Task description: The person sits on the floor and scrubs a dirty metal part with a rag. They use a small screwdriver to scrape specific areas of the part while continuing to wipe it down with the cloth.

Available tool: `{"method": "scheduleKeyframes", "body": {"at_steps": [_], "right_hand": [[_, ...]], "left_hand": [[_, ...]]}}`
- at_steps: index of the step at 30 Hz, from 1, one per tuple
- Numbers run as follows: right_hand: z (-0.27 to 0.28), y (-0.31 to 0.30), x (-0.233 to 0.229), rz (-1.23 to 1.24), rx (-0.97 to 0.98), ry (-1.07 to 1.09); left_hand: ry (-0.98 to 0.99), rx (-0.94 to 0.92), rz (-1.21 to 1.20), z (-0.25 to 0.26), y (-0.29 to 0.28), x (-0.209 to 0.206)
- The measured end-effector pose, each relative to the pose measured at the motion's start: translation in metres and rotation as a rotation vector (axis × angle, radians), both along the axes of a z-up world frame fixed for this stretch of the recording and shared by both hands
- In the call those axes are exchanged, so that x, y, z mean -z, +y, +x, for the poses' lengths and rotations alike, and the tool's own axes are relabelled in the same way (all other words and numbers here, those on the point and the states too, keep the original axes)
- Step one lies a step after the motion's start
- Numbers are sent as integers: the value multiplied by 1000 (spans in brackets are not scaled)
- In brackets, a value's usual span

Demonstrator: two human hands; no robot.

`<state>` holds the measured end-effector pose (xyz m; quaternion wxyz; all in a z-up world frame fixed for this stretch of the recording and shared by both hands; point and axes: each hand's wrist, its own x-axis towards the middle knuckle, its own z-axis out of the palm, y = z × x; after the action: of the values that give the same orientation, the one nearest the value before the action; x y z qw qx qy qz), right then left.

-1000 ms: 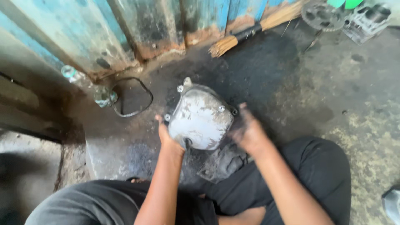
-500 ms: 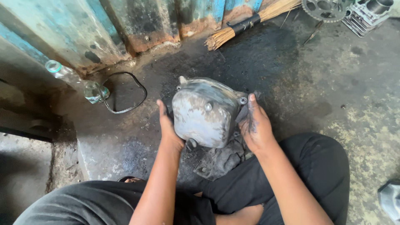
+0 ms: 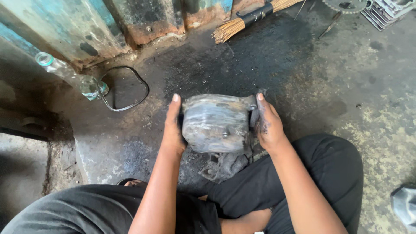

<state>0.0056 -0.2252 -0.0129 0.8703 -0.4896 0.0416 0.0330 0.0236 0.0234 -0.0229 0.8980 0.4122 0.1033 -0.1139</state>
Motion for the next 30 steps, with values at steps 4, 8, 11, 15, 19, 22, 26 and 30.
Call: {"method": "scheduleKeyframes", "body": {"at_steps": [4,8,11,15,19,22,26,30], "right_hand": [[4,-2,6,-132,-74,-32],[5,-2,3,-452,-95,-112],[8,-6,-12,-623,-68,-222],[3,-15,-30,-821,151,-140],[-3,-24,-44,-955,136,-147],[-5,-26,-43,-1082,72,-317],[2,-27,-36,-922,22,-314],[-9,-26,-59,-540,89,-246]], "left_hand": [[-31,-66,-12,-1,2,2],[104,-88,-164,-8,10,4],[77,-104,-120,-8,13,10],[29,-83,-84,-6,12,15],[27,-85,-5,-6,10,14],[71,-94,-29,-6,8,16],[77,-134,-64,-5,12,22],[51,-161,-170,-1,17,22]]}}
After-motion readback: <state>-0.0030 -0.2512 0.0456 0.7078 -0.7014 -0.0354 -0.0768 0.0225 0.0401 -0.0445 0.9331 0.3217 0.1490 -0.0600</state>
